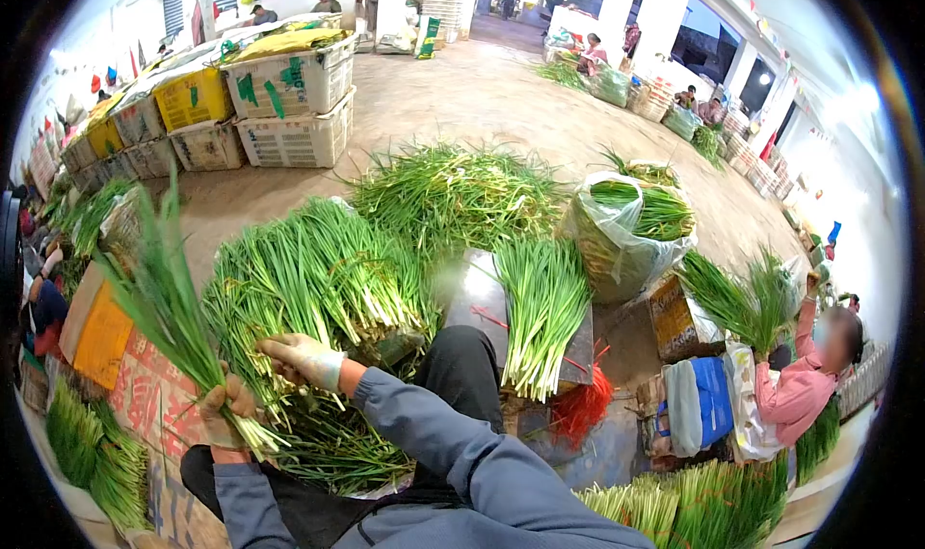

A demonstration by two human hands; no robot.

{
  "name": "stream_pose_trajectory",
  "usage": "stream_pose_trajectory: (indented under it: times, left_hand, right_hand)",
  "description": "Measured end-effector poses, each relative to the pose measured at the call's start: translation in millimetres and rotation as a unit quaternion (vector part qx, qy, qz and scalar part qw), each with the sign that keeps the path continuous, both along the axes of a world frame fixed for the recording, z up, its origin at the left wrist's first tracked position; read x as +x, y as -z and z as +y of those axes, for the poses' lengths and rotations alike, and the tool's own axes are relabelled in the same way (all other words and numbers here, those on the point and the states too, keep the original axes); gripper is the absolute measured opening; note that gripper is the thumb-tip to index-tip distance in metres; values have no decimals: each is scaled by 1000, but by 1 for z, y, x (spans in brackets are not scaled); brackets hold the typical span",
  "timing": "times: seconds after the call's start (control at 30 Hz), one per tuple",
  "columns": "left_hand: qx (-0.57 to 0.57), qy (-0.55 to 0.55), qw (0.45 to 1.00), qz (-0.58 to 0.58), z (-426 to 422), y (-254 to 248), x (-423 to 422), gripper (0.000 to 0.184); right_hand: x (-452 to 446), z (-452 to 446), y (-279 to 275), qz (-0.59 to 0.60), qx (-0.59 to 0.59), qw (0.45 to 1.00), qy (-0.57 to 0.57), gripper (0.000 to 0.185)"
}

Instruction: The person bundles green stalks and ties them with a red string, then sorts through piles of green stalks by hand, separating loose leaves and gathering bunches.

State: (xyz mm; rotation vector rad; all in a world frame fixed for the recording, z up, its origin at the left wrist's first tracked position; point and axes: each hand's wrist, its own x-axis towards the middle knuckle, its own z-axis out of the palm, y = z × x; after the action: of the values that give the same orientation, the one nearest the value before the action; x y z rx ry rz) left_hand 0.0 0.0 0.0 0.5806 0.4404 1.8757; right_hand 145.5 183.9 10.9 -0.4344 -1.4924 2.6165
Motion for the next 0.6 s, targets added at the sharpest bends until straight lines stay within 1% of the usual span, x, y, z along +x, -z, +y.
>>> stream_pose_trajectory:
  times: [0.07, 0.1, 0.13, 0.17, 0.2, 0.23, 0.27, 0.3, 0.37, 0.4, 0.43, 0.5, 0.53, 0.57, 0.6]
  left_hand:
    - [-124, -43, 990, 53, -10, -10, -3, 51]
    - [-164, 90, 982, 37, -3, 3, -66, 38]
    - [-200, -17, 973, 113, -6, -16, -35, 34]
    - [-280, -44, 951, 123, -4, -23, -8, 37]
    - [-302, -42, 941, 148, 3, -7, 30, 37]
    - [-284, -20, 954, 91, 8, 4, 33, 35]
    - [-307, -24, 950, 48, 14, 8, 36, 29]
    - [-300, -53, 951, 55, 21, 15, 39, 25]
    - [-299, -33, 951, 74, 19, 15, 33, 25]
    - [-303, -58, 950, 48, 21, 26, 32, 26]
    - [-307, -84, 948, 29, 22, 26, 27, 28]
    - [-322, -138, 936, 21, 21, 29, 20, 30]
    - [-335, -149, 931, -5, 22, 18, 17, 29]
    - [-352, -159, 922, -37, 16, 8, 17, 29]
    - [-340, -190, 921, -19, 14, 27, 6, 27]
  right_hand:
    - [-19, -15, -26, 66, 55, 996, 20, 57]
    - [-35, -12, -61, 82, 116, 988, 62, 53]
    - [-35, -8, -52, 42, 170, 979, 105, 53]
    - [-18, -4, -40, -5, 185, 976, 115, 52]
    - [-1, -1, -25, -53, 197, 971, 122, 51]
    - [11, 4, -24, -72, 165, 976, 120, 49]
    - [18, 6, -20, -73, 136, 977, 144, 44]
    - [23, 7, -15, -79, 109, 976, 173, 38]
    - [22, 2, -6, -50, 52, 972, 223, 25]
    - [22, 4, 1, -24, 34, 977, 208, 21]
    - [23, 0, -2, 28, 2, 981, 192, 18]
    - [28, -10, -6, 81, -44, 973, 211, 13]
    - [35, -16, -18, 99, -33, 967, 231, 8]
    - [48, -18, -20, 130, -69, 954, 262, 7]
    - [61, -19, -23, 163, -104, 937, 291, 7]
